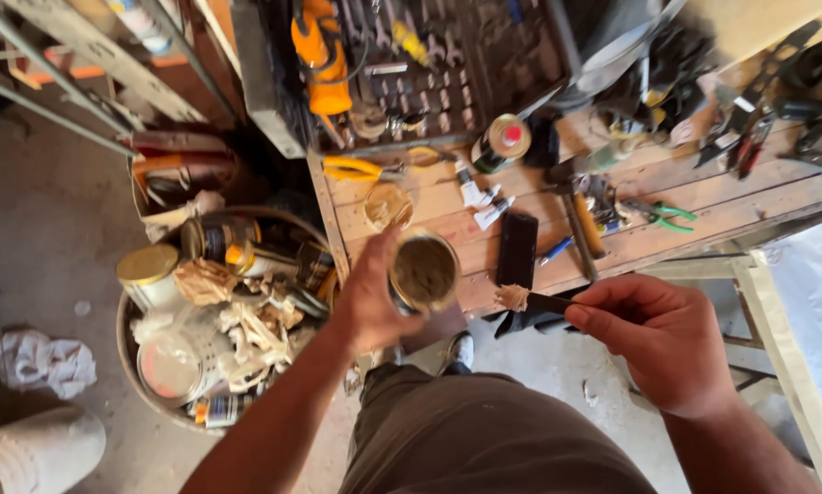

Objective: Mix automotive body filler and hardener on a mixing board and apply a sample amount with a spreader.

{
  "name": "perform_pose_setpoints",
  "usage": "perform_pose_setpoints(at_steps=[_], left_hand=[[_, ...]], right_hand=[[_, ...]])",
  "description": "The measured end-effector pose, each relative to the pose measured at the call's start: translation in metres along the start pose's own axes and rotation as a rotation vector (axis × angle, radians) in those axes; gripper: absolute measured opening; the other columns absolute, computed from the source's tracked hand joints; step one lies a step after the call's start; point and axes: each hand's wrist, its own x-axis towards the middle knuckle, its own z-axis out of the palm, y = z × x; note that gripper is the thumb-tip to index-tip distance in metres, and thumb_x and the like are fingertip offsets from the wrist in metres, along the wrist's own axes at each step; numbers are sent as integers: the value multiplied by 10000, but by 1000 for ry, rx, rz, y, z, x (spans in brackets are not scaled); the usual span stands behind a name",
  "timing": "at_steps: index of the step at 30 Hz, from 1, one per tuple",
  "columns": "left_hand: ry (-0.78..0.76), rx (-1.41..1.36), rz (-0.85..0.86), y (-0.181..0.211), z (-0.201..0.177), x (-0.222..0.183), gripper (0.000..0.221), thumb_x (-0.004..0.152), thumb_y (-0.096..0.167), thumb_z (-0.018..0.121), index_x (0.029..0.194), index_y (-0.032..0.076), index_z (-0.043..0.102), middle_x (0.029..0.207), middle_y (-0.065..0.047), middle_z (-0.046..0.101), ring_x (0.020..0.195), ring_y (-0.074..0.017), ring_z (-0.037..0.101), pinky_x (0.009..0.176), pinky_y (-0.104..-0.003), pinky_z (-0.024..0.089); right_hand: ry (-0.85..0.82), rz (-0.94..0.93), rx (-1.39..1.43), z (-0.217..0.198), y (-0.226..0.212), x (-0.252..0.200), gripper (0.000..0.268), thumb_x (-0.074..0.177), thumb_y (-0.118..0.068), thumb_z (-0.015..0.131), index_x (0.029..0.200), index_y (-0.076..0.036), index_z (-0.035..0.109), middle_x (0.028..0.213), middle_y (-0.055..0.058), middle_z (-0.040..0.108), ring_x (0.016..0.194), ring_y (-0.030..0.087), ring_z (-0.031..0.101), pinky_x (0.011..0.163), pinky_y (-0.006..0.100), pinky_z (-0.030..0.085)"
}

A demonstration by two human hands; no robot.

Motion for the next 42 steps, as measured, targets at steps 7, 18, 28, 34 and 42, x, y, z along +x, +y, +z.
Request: perform_pose_setpoints(at_steps=[7, 18, 28, 34, 42], left_hand=[[53, -1, -153, -115, 26, 7, 1341, 565, 46, 972, 1675, 80, 221, 1619, -215, 423, 1491, -399, 492, 1237, -476, 465], [113, 48, -235, -133, 57, -1, 1252, 631, 184, 936, 1706, 118, 298, 1575, -169, 519, 1469, -410, 555, 1196, -584, 530], [285, 409, 59, -148, 118, 22, 1401, 455, 303, 1017, 1673, 52, 371, 1444, -276, 589, 1299, -483, 627, 1090, -606, 529], [289, 410, 170, -157, 138, 50, 1292, 428, 361, 934, 1616, 139, 477, 1459, -172, 618, 1334, -415, 607, 1046, -578, 516], [89, 175, 69, -131, 110, 61, 1338, 605, 204, 998, 1733, 116, 284, 1599, -212, 570, 1371, -492, 619, 1031, -648, 592]], right_hand=[[-27, 131, -55, 24, 45, 10, 114, 865, 55, 854, 977, 76, 850, 715, 92, 709, 587, 137, 519, 537, 254, 388], [24, 206, -82, 50, 133, 12, 193, 749, 19, 960, 920, 21, 870, 687, 147, 766, 512, 155, 583, 502, 278, 501], [44, 260, -83, 42, 147, 2, 207, 759, -1, 975, 942, 11, 879, 706, 156, 792, 537, 167, 593, 526, 300, 522], [87, 295, -107, 33, 150, 0, 183, 766, -21, 969, 930, -12, 887, 710, 144, 805, 546, 173, 609, 536, 305, 530], [96, 321, -71, 32, 147, 1, 182, 772, 11, 952, 937, -9, 876, 718, 140, 797, 566, 164, 603, 555, 299, 531]])
